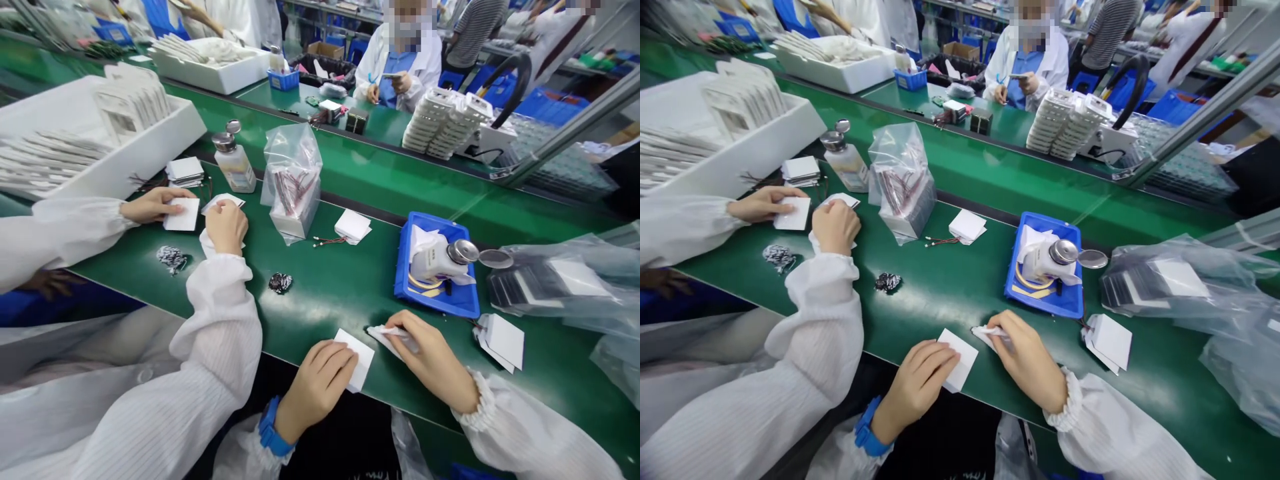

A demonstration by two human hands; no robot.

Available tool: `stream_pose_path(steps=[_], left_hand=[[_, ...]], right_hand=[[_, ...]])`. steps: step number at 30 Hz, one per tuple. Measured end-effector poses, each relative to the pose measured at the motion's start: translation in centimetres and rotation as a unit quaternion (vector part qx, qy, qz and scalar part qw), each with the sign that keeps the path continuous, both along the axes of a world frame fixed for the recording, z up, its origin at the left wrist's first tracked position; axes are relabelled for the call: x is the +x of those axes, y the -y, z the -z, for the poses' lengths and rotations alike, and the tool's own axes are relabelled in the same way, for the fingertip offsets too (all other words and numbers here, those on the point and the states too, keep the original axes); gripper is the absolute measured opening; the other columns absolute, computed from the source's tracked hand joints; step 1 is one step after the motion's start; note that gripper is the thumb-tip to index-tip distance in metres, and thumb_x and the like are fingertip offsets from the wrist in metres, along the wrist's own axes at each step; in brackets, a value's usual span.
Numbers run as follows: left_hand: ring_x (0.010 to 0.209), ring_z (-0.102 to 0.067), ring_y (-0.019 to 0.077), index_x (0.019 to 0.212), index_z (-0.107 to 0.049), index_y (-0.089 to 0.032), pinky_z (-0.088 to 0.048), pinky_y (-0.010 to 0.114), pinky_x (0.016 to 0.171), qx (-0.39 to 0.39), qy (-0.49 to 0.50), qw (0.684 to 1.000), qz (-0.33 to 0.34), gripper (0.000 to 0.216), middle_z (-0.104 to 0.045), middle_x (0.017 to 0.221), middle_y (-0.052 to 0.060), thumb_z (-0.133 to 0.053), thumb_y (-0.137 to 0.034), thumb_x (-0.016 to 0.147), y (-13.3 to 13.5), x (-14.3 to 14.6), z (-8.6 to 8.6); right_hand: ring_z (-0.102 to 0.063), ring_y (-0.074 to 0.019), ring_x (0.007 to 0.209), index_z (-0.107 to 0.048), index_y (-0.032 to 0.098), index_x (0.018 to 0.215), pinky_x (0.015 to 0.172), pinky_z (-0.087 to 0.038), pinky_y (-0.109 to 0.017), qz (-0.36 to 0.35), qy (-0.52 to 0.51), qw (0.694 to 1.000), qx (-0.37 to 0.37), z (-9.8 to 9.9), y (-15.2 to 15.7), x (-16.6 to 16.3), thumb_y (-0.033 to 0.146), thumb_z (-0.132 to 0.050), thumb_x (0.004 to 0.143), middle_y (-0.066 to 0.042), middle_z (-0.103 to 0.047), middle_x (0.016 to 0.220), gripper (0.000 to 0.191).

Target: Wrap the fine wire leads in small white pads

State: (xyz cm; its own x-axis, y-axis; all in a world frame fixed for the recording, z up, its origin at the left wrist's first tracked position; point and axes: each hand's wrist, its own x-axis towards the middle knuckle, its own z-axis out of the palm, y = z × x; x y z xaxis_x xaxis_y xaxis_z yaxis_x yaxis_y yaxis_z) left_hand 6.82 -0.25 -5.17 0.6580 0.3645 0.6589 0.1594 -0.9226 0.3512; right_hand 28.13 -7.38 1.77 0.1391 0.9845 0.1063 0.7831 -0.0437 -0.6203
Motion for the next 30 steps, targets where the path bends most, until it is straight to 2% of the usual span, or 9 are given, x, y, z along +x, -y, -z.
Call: stream_pose_path(steps=[3,6,8,11,14,16,18,22,30], left_hand=[[0.095,-0.066,0.0175,0.110,-0.067,-0.015,-0.053,0.036,0.090,-0.019,-0.017,1.000,-0.015,0.037,-0.074,0.099,0.005,-0.038,0.001,0.093,0.3,-0.4,-0.2],[0.097,-0.066,0.0174,0.113,-0.067,-0.014,-0.050,0.036,0.093,-0.021,-0.022,0.999,-0.014,0.038,-0.074,0.102,0.005,-0.037,0.001,0.094,0.4,-1.0,-0.3],[0.101,-0.066,0.0186,0.116,-0.065,-0.013,-0.049,0.037,0.096,-0.014,-0.027,0.999,-0.011,0.037,-0.074,0.103,0.006,-0.039,0.000,0.094,0.4,-1.3,-0.3],[0.105,-0.064,0.0203,0.120,-0.063,-0.012,-0.050,0.038,0.097,-0.015,-0.038,0.999,-0.004,0.030,-0.073,0.107,0.007,-0.046,-0.006,0.096,0.4,-1.9,0.0],[0.105,-0.064,0.0193,0.114,-0.065,-0.011,-0.051,0.037,0.096,-0.030,-0.024,0.999,0.002,0.022,-0.073,0.108,0.007,-0.055,-0.012,0.095,0.4,-2.2,0.3],[0.106,-0.064,0.0182,0.111,-0.066,-0.012,-0.051,0.036,0.097,-0.036,-0.003,0.999,-0.001,0.018,-0.074,0.106,0.006,-0.057,-0.013,0.095,0.5,-2.3,0.5],[0.105,-0.063,0.0174,0.111,-0.066,-0.014,-0.051,0.036,0.098,-0.039,0.015,0.999,-0.012,0.018,-0.075,0.104,0.005,-0.059,-0.014,0.094,0.6,-2.3,0.6],[0.102,-0.064,0.0162,0.110,-0.066,-0.016,-0.050,0.037,0.099,-0.048,0.019,0.998,-0.026,0.017,-0.075,0.104,0.003,-0.060,-0.016,0.094,0.7,-2.3,0.6],[0.099,-0.063,0.0162,0.105,-0.068,-0.015,-0.049,0.038,0.100,-0.057,0.025,0.998,-0.021,0.013,-0.076,0.099,0.000,-0.059,-0.017,0.095,0.6,-2.2,0.3]], right_hand=[[-0.065,-0.0199,0.086,-0.055,0.026,0.111,0.076,-0.054,-0.034,-0.018,0.071,0.993,0.091,0.7,-0.5,-0.1,0.018,-0.048,0.097,-0.006,-0.065,0.095,0.018],[-0.064,-0.0217,0.089,-0.056,0.026,0.117,0.077,-0.053,-0.037,-0.080,0.140,0.973,0.166,1.9,-1.5,-0.4,0.012,-0.048,0.096,-0.008,-0.067,0.099,0.027],[-0.064,-0.0217,0.088,-0.057,0.024,0.115,0.076,-0.053,-0.037,-0.100,0.131,0.977,0.136,2.6,-2.4,-0.8,0.014,-0.046,0.097,-0.009,-0.067,0.098,0.024],[-0.064,-0.0200,0.085,-0.054,0.023,0.114,0.075,-0.055,-0.035,-0.067,0.031,0.996,0.049,3.2,-3.3,-1.7,0.022,-0.050,0.097,-0.007,-0.065,0.094,0.018],[-0.064,-0.0184,0.082,-0.055,0.023,0.105,0.074,-0.055,-0.032,-0.045,-0.044,0.998,0.011,2.8,-3.5,-2.0,0.030,-0.056,0.095,-0.005,-0.064,0.092,0.012],[-0.064,-0.0183,0.085,-0.057,0.023,0.097,0.077,-0.054,-0.032,-0.066,-0.061,0.996,0.002,2.2,-3.6,-1.9,0.028,-0.055,0.096,-0.005,-0.064,0.094,0.006],[-0.064,-0.0184,0.089,-0.059,0.023,0.094,0.079,-0.053,-0.032,-0.085,-0.075,0.994,-0.009,1.7,-3.7,-1.7,0.027,-0.053,0.097,-0.005,-0.064,0.096,0.008],[-0.063,-0.0175,0.083,-0.061,0.022,0.093,0.073,-0.051,-0.031,-0.080,-0.086,0.993,0.005,1.3,-4.2,-2.4,0.026,-0.056,0.096,-0.005,-0.065,0.091,0.008],[-0.054,-0.0175,0.081,-0.060,0.020,0.092,0.073,-0.044,-0.032,-0.214,-0.011,0.977,0.016,2.5,-4.8,-5.0,0.021,-0.051,0.098,-0.003,-0.065,0.084,0.011]])
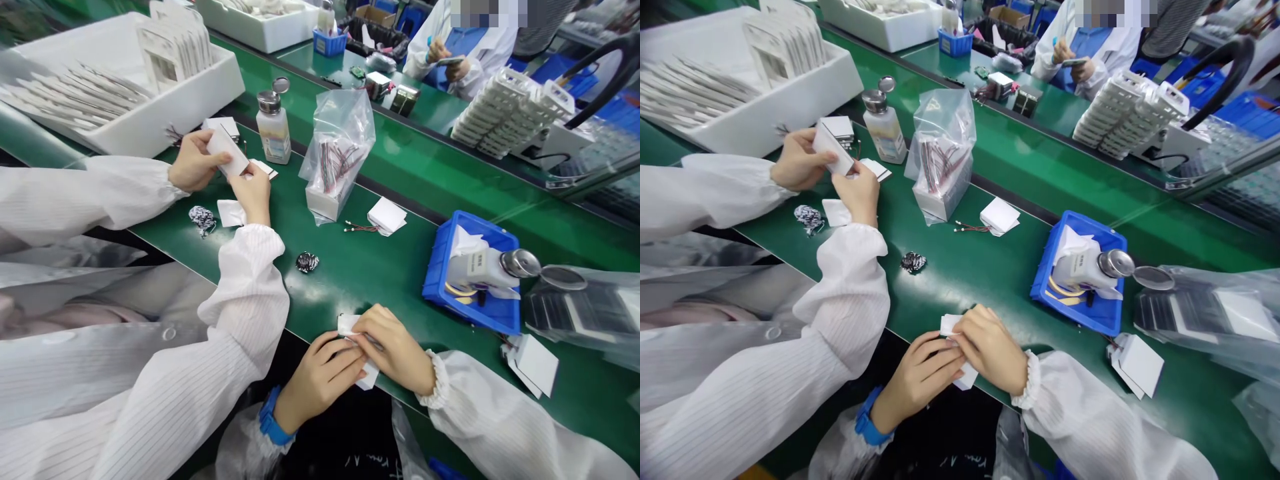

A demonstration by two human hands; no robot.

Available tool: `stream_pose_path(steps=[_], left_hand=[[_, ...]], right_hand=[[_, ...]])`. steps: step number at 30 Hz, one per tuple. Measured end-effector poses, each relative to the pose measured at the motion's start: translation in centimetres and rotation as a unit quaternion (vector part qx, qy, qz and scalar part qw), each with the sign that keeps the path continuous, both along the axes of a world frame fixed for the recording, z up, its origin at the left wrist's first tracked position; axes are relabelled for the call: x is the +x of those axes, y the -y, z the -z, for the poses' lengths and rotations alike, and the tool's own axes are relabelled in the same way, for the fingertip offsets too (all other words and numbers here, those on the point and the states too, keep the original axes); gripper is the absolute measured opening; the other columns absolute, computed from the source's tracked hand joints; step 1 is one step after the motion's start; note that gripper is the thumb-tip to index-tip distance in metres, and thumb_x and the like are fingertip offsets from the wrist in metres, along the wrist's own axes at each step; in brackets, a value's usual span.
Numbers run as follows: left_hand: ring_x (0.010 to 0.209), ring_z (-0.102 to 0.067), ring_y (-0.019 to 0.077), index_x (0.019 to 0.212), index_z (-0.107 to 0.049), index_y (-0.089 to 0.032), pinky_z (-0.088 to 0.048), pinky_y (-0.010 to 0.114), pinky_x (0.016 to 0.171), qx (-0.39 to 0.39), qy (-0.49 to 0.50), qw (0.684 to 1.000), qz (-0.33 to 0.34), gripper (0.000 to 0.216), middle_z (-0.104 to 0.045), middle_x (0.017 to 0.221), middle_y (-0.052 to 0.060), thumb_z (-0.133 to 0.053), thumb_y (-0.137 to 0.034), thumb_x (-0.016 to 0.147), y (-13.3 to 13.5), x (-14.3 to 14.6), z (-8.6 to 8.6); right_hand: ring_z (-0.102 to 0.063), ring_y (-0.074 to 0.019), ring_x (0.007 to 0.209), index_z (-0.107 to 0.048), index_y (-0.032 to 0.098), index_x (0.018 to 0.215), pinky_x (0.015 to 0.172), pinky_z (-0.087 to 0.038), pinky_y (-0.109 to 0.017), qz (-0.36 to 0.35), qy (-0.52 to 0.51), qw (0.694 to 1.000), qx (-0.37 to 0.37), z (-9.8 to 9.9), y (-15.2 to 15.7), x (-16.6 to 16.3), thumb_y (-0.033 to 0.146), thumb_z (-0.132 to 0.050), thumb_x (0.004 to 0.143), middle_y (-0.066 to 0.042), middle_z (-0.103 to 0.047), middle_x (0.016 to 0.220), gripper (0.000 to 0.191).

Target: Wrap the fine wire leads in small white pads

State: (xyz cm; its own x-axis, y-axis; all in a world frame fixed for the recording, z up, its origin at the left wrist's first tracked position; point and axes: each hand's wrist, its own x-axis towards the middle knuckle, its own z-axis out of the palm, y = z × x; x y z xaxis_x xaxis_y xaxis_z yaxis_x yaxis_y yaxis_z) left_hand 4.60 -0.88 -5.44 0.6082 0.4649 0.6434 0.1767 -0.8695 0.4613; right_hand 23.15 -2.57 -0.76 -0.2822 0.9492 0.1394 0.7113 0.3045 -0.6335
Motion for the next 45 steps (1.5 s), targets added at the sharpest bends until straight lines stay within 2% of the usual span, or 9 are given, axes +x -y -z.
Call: stream_pose_path(steps=[6,11,15,19,22,27,31,36,45], left_hand=[[0.099,-0.063,0.0163,0.107,-0.067,-0.016,-0.048,0.039,0.099,-0.006,-0.015,1.000,-0.009,0.015,-0.076,0.103,0.001,-0.061,-0.015,0.094,0.3,0.0,0.4],[0.101,-0.063,0.0163,0.110,-0.067,-0.017,-0.048,0.038,0.100,-0.015,-0.005,1.000,-0.015,0.017,-0.076,0.101,0.000,-0.061,-0.016,0.094,0.4,-0.1,0.4],[0.100,-0.063,0.0162,0.110,-0.067,-0.019,-0.050,0.037,0.099,-0.024,-0.013,0.999,-0.021,0.018,-0.076,0.103,0.000,-0.060,-0.015,0.094,0.4,-0.1,0.2],[0.100,-0.063,0.0162,0.108,-0.068,-0.018,-0.049,0.037,0.098,-0.023,-0.006,1.000,-0.020,0.016,-0.076,0.098,0.000,-0.061,-0.015,0.094,0.4,0.0,0.1],[0.100,-0.062,0.0160,0.108,-0.068,-0.017,-0.049,0.037,0.098,-0.023,-0.007,0.999,-0.021,0.016,-0.076,0.101,0.000,-0.061,-0.016,0.094,0.3,0.0,0.2],[0.101,-0.063,0.0166,0.107,-0.068,-0.018,-0.049,0.036,0.097,-0.025,0.000,0.999,-0.021,0.015,-0.076,0.098,0.000,-0.062,-0.016,0.093,0.3,0.0,0.3],[0.101,-0.063,0.0178,0.109,-0.068,-0.017,-0.050,0.037,0.096,-0.032,-0.008,0.999,-0.025,0.018,-0.076,0.104,0.003,-0.060,-0.014,0.094,0.3,-0.3,0.6],[0.102,-0.062,0.0210,0.110,-0.068,-0.017,-0.050,0.040,0.091,-0.048,0.020,0.994,-0.095,0.020,-0.075,0.104,0.005,-0.061,-0.010,0.093,-0.1,-0.4,0.9],[0.102,-0.063,0.0217,0.110,-0.068,-0.018,-0.049,0.038,0.089,-0.066,0.005,0.993,-0.097,0.020,-0.075,0.102,0.005,-0.060,-0.012,0.093,0.1,-0.5,0.9]], right_hand=[[-0.053,-0.0183,0.084,-0.058,0.019,0.090,0.076,-0.039,-0.033,0.054,0.033,0.998,0.022,0.7,-0.8,0.5,0.021,-0.051,0.099,-0.004,-0.065,0.087,0.011],[-0.053,-0.0178,0.080,-0.057,0.019,0.090,0.073,-0.035,-0.033,0.023,0.035,0.999,0.023,0.6,-0.4,0.4,0.021,-0.053,0.097,-0.003,-0.065,0.084,0.009],[-0.053,-0.0184,0.082,-0.057,0.019,0.088,0.073,-0.034,-0.033,0.064,0.048,0.996,0.041,0.6,-0.5,0.4,0.020,-0.054,0.097,-0.003,-0.065,0.083,0.009],[-0.052,-0.0183,0.081,-0.057,0.019,0.090,0.072,-0.033,-0.033,0.018,0.047,0.997,0.050,0.8,-0.5,0.4,0.020,-0.053,0.097,-0.003,-0.066,0.083,0.008],[-0.052,-0.0184,0.081,-0.057,0.019,0.089,0.072,-0.033,-0.033,0.050,0.055,0.995,0.063,0.8,-0.4,0.4,0.020,-0.053,0.097,-0.003,-0.066,0.082,0.009],[-0.053,-0.0182,0.081,-0.057,0.019,0.090,0.072,-0.034,-0.034,0.017,0.051,0.997,0.056,0.8,-0.7,0.3,0.020,-0.054,0.096,-0.003,-0.066,0.082,0.007],[-0.055,-0.0181,0.082,-0.057,0.020,0.089,0.073,-0.037,-0.034,0.095,0.034,0.991,0.087,0.9,-0.6,1.4,0.018,-0.057,0.095,-0.003,-0.067,0.085,0.006],[-0.056,-0.0177,0.079,-0.058,0.021,0.089,0.072,-0.042,-0.034,0.161,-0.012,0.981,0.106,1.2,1.2,3.4,0.016,-0.063,0.091,-0.002,-0.065,0.080,0.008],[-0.056,-0.0183,0.081,-0.059,0.021,0.092,0.074,-0.038,-0.035,0.076,0.051,0.994,0.057,0.8,2.2,2.1,0.020,-0.055,0.095,-0.004,-0.067,0.083,0.005]])
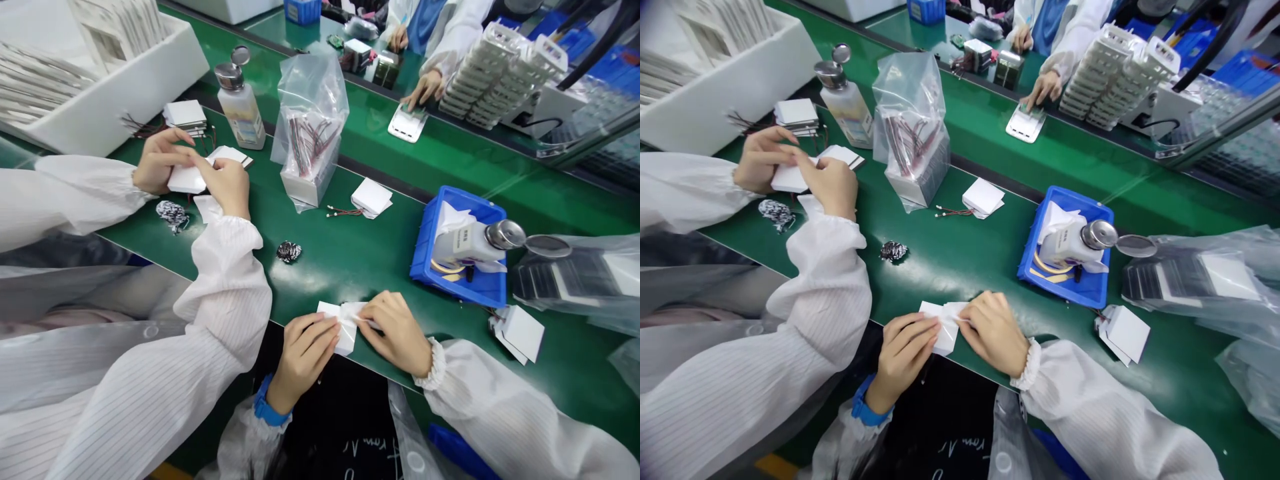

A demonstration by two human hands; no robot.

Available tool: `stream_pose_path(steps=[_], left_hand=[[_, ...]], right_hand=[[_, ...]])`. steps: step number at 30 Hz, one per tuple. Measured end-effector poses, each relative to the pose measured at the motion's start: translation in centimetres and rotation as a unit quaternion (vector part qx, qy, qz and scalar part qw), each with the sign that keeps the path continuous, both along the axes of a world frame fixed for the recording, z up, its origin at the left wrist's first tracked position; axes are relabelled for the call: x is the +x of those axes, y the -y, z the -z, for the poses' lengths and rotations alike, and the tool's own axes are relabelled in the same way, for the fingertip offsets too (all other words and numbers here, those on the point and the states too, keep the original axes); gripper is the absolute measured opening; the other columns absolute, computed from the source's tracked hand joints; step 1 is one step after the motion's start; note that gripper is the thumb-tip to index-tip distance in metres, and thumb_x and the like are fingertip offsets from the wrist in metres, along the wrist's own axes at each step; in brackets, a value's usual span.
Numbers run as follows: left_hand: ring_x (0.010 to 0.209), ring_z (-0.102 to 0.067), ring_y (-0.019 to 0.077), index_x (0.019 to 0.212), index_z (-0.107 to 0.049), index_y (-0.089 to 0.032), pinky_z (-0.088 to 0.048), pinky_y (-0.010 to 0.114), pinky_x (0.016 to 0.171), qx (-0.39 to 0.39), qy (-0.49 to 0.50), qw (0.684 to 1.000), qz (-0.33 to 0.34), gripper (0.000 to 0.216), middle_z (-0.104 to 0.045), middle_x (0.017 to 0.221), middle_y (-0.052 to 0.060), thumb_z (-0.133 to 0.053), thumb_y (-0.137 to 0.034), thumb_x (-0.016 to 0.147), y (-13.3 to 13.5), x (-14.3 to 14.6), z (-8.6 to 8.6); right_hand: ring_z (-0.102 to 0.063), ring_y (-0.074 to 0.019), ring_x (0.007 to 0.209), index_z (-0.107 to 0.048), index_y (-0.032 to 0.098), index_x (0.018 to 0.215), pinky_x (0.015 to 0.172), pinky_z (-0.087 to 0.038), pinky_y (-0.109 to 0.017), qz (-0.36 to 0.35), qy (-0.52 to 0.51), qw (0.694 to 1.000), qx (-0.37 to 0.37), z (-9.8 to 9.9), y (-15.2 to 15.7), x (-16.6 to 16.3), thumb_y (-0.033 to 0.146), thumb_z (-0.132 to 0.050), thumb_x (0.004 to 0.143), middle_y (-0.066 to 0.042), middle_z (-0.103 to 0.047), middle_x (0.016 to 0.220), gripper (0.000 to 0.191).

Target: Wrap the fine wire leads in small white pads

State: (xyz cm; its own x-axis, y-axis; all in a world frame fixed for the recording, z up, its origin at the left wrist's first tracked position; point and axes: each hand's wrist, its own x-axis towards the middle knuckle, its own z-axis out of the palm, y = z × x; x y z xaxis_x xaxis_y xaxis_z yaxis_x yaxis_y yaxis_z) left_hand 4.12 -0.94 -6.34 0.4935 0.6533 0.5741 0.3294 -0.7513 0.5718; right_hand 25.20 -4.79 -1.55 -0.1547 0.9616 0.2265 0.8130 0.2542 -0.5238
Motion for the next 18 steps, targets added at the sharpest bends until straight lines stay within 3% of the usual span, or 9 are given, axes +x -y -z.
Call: stream_pose_path(steps=[3,7,13,16,18], left_hand=[[0.103,-0.063,0.0219,0.110,-0.068,-0.017,-0.048,0.038,0.090,-0.001,-0.002,1.000,0.000,0.020,-0.075,0.102,0.005,-0.060,-0.011,0.093,0.1,0.0,0.1],[0.103,-0.063,0.0221,0.110,-0.068,-0.017,-0.048,0.037,0.090,0.004,-0.005,1.000,-0.001,0.021,-0.075,0.102,0.005,-0.061,-0.010,0.092,0.1,0.0,0.1],[0.103,-0.063,0.0225,0.109,-0.068,-0.017,-0.048,0.037,0.090,0.009,0.000,1.000,0.000,0.019,-0.075,0.101,0.005,-0.059,-0.011,0.093,0.0,0.1,0.1],[0.103,-0.064,0.0220,0.109,-0.068,-0.018,-0.048,0.037,0.089,0.015,0.005,1.000,-0.002,0.019,-0.075,0.102,0.005,-0.059,-0.012,0.094,0.0,0.1,0.1],[0.103,-0.065,0.0211,0.108,-0.068,-0.018,-0.048,0.036,0.089,0.016,0.013,1.000,-0.002,0.018,-0.075,0.101,0.005,-0.058,-0.012,0.094,0.0,0.1,0.1]], right_hand=[[-0.055,-0.0186,0.082,-0.058,0.020,0.090,0.074,-0.037,-0.035,0.037,0.007,0.999,0.018,0.1,-0.2,0.2,0.019,-0.054,0.096,-0.004,-0.067,0.084,0.006],[-0.056,-0.0185,0.082,-0.058,0.020,0.093,0.075,-0.037,-0.034,-0.013,0.008,1.000,0.016,0.1,-0.1,0.4,0.019,-0.054,0.096,-0.003,-0.067,0.082,0.005],[-0.055,-0.0191,0.083,-0.058,0.020,0.095,0.075,-0.039,-0.035,-0.021,0.017,0.999,0.027,0.4,-0.3,0.5,0.018,-0.055,0.095,-0.004,-0.067,0.084,0.003],[-0.056,-0.0203,0.085,-0.058,0.020,0.092,0.076,-0.041,-0.036,0.018,0.000,0.999,0.028,0.5,-0.6,1.0,0.019,-0.055,0.095,-0.005,-0.066,0.085,0.005],[-0.058,-0.0195,0.083,-0.057,0.021,0.090,0.074,-0.045,-0.036,0.058,-0.066,0.995,0.042,0.5,-0.7,1.4,0.021,-0.054,0.096,-0.005,-0.064,0.084,0.006]])
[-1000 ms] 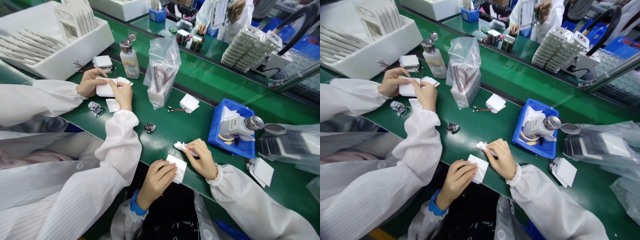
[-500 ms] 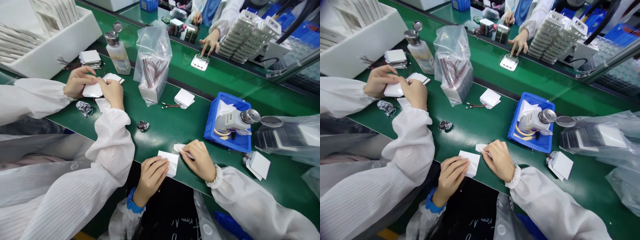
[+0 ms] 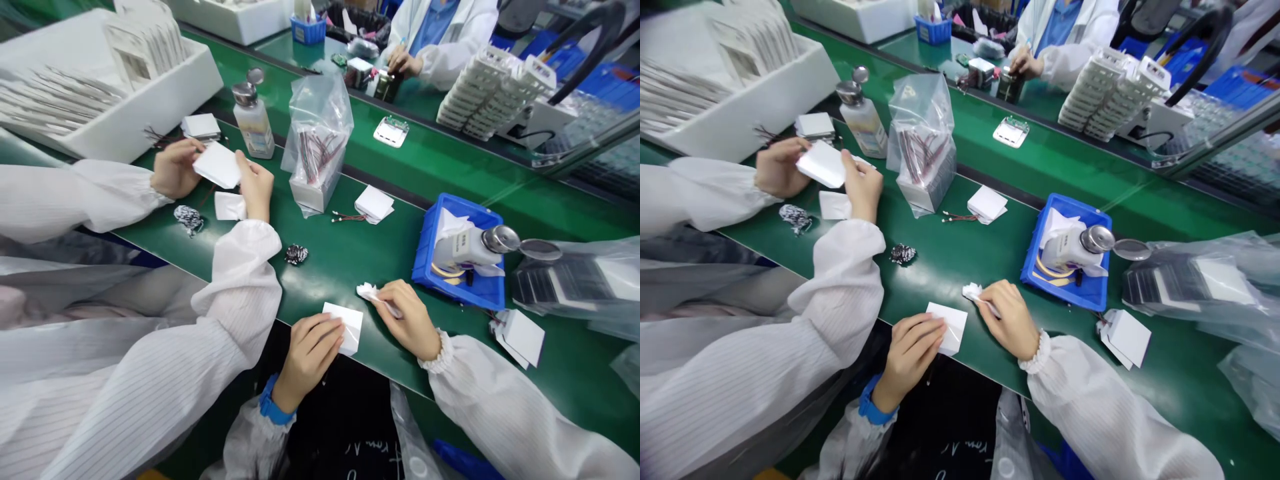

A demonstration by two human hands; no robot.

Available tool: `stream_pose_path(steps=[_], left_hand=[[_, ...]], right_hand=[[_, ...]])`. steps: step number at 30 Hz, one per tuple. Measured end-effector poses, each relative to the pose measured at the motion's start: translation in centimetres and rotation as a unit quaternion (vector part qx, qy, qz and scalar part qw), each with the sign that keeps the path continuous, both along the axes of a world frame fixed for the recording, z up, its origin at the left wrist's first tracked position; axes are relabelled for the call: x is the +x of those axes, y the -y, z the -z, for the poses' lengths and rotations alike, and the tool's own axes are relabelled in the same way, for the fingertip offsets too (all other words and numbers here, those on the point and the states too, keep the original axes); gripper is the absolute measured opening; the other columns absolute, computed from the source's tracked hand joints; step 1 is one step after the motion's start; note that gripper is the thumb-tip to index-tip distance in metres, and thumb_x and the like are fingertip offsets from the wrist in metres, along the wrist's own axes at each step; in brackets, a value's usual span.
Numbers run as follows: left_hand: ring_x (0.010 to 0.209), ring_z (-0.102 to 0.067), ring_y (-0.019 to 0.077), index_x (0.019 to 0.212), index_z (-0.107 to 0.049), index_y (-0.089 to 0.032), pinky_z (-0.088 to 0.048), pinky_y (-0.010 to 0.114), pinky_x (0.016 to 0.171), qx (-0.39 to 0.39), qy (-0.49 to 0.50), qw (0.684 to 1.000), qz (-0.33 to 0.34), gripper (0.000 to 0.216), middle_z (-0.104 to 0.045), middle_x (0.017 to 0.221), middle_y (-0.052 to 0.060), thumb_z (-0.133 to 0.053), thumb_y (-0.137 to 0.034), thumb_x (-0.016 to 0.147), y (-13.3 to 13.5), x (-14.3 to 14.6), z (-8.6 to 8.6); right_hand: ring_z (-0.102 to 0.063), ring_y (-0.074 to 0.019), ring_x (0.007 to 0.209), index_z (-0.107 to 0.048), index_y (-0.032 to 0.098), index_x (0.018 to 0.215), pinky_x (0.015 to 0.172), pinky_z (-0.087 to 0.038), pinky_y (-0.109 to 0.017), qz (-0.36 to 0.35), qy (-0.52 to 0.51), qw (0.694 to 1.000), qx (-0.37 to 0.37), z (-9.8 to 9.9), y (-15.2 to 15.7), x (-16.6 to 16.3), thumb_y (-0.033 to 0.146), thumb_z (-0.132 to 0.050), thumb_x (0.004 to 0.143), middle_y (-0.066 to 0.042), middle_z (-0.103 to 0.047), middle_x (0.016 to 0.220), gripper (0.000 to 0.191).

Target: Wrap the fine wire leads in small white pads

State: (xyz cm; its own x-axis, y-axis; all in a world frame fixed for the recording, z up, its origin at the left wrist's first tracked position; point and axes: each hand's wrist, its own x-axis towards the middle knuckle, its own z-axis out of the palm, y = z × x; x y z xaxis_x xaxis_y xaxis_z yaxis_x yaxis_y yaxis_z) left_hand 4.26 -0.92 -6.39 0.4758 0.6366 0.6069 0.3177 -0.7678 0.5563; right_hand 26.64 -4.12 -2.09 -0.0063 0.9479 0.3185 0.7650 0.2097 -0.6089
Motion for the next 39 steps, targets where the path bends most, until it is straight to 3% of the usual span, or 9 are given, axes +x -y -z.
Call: stream_pose_path(steps=[5,8,12,15,21,24,28,33,39], left_hand=[[0.119,-0.061,0.0242,0.120,-0.062,-0.015,-0.047,0.038,0.096,0.037,0.000,0.999,-0.021,0.024,-0.071,0.116,0.012,-0.055,-0.016,0.096,0.1,-0.1,0.4],[0.131,-0.052,0.0278,0.126,-0.060,-0.016,-0.039,0.045,0.107,0.076,-0.043,0.996,-0.023,0.030,-0.068,0.125,0.013,-0.051,-0.026,0.099,0.2,-0.3,0.0],[0.136,-0.045,0.0285,0.140,-0.050,-0.018,-0.032,0.047,0.114,0.039,-0.196,0.979,0.048,0.045,-0.055,0.144,0.009,-0.051,-0.035,0.098,0.5,-0.9,-1.9],[0.139,-0.043,0.0283,0.141,-0.049,-0.018,-0.034,0.050,0.113,0.040,-0.263,0.962,0.057,0.045,-0.049,0.149,0.004,-0.045,-0.016,0.096,1.0,-1.9,-3.4],[0.120,-0.060,0.0236,0.129,-0.058,-0.019,-0.045,0.050,0.108,0.073,-0.272,0.953,0.112,0.053,-0.067,0.128,0.002,-0.038,0.001,0.085,0.4,-3.2,-7.4],[0.114,-0.063,0.0233,0.128,-0.057,-0.019,-0.047,0.053,0.106,0.077,-0.253,0.961,0.086,0.051,-0.069,0.124,0.004,-0.036,0.001,0.087,-2.3,-0.8,-10.3],[0.131,-0.050,0.0280,0.134,-0.053,-0.019,-0.039,0.059,0.110,0.122,-0.189,0.974,-0.003,0.051,-0.058,0.139,0.009,-0.037,0.000,0.089,-8.3,6.7,-12.7],[0.147,-0.025,0.0342,0.147,-0.041,-0.024,-0.022,0.067,0.116,0.053,-0.234,0.971,-0.005,0.049,-0.037,0.156,0.010,-0.046,-0.029,0.099,-14.2,15.7,-8.8],[0.148,-0.022,0.0375,0.151,-0.034,-0.019,-0.023,0.067,0.115,0.015,-0.244,0.970,-0.010,0.057,-0.027,0.160,0.013,-0.044,-0.041,0.099,-15.9,17.3,-3.8]], right_hand=[[-0.054,-0.0113,0.054,-0.054,0.022,0.108,0.046,-0.043,-0.026,0.106,-0.164,0.981,-0.009,0.3,0.0,0.8,0.029,-0.052,0.097,-0.002,-0.062,0.085,0.013],[-0.066,-0.0201,0.084,-0.052,0.022,0.123,0.068,-0.057,-0.034,0.115,-0.093,0.989,0.000,0.7,-0.3,1.2,0.030,-0.054,0.096,-0.009,-0.064,0.104,0.028],[-0.057,-0.0274,0.117,-0.055,0.022,0.123,0.098,-0.051,-0.051,0.086,0.026,0.994,0.062,0.9,-0.4,1.3,0.020,-0.053,0.095,-0.014,-0.059,0.122,0.028],[-0.057,-0.0267,0.115,-0.056,0.022,0.121,0.096,-0.052,-0.050,0.059,0.054,0.993,0.089,0.7,-0.1,1.0,0.013,-0.054,0.094,-0.014,-0.059,0.121,0.029],[-0.061,-0.0279,0.115,-0.060,0.023,0.117,0.092,-0.056,-0.048,0.003,0.081,0.981,0.175,0.3,0.9,0.2,0.008,-0.058,0.089,-0.012,-0.066,0.116,0.031],[-0.065,-0.0263,0.108,-0.061,0.023,0.115,0.086,-0.058,-0.045,-0.016,0.085,0.975,0.204,0.1,1.1,0.1,0.008,-0.056,0.089,-0.010,-0.069,0.110,0.030],[-0.066,-0.0258,0.105,-0.060,0.021,0.116,0.086,-0.059,-0.045,-0.014,0.075,0.976,0.202,-0.2,1.0,0.3,0.008,-0.051,0.091,-0.011,-0.070,0.108,0.030],[-0.068,-0.0241,0.094,-0.059,0.019,0.112,0.076,-0.060,-0.041,-0.068,0.076,0.979,0.177,-0.5,0.8,0.0,0.008,-0.046,0.092,-0.011,-0.070,0.100,0.026],[-0.069,-0.0233,0.085,-0.060,0.020,0.110,0.071,-0.060,-0.040,-0.097,0.078,0.975,0.185,-0.8,1.6,0.3,0.010,-0.043,0.094,-0.009,-0.071,0.092,0.026]])
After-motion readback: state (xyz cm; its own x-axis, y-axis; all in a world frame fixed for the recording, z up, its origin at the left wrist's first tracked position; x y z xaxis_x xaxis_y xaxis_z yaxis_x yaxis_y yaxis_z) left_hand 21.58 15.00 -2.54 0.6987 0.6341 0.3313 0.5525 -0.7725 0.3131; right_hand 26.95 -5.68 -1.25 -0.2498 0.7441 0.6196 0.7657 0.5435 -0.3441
